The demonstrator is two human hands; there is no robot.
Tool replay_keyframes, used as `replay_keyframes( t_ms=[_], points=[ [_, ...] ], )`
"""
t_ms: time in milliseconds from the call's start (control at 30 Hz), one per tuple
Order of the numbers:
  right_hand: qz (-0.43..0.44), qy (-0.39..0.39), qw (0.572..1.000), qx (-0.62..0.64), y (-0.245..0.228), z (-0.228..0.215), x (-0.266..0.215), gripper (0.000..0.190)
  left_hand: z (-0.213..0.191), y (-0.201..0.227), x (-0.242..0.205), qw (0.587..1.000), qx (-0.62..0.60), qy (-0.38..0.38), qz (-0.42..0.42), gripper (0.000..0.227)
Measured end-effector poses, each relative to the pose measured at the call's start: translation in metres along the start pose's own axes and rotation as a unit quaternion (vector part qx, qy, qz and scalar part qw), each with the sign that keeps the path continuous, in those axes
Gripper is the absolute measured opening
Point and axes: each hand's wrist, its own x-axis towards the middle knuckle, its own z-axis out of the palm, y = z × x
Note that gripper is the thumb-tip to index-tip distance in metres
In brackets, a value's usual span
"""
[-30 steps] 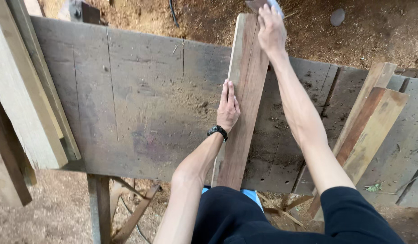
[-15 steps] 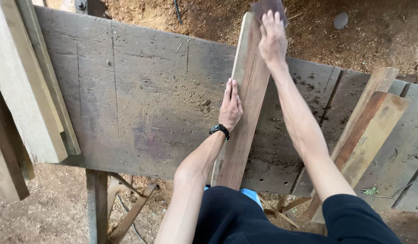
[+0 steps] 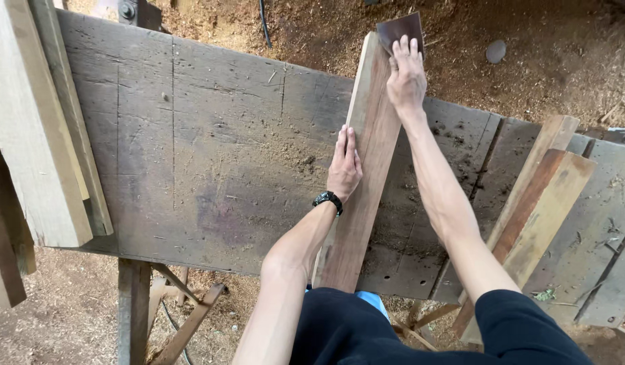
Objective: The person sands a piece of wood using sandpaper while it rests on a workbench, then turns the wood over and continues sanding the different surfaces.
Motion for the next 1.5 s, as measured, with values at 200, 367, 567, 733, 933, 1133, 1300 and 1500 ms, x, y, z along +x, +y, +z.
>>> replay_keyframes(
  t_ms=[200,367,567,733,933,1133,1300,1500],
  points=[
    [0.026,0.0,1.0,0.003,-0.001,0.006,0.022,0.039,0.005,-0.004,-0.005,0.999,0.027,0.018,0.012,0.064],
    [0.017,-0.016,1.0,-0.007,-0.008,-0.003,-0.02,0.042,0.003,-0.005,-0.005,1.0,0.008,0.019,0.014,0.065],
    [0.032,0.002,0.999,-0.012,0.002,0.001,0.024,0.041,0.013,-0.009,-0.006,0.999,0.025,0.016,0.019,0.069],
    [0.016,-0.005,1.0,0.002,-0.002,-0.001,-0.013,0.041,0.011,-0.007,-0.005,1.0,0.008,-0.001,0.007,0.068],
    [0.031,-0.005,0.999,-0.001,0.001,0.01,0.025,0.04,0.009,-0.007,-0.011,1.0,0.014,-0.02,-0.012,0.067],
    [-0.004,0.003,1.0,0.012,-0.007,-0.002,-0.004,0.039,0.009,-0.005,-0.006,1.0,0.008,-0.007,0.006,0.068],
    [-0.003,-0.001,1.0,-0.02,-0.017,0.008,0.029,0.037,0.011,-0.008,-0.008,1.0,0.018,-0.003,0.0,0.065],
    [-0.049,0.017,0.999,-0.008,-0.025,0.013,0.003,0.037,0.008,-0.007,-0.002,1.0,0.018,0.005,0.018,0.064]
  ],
)
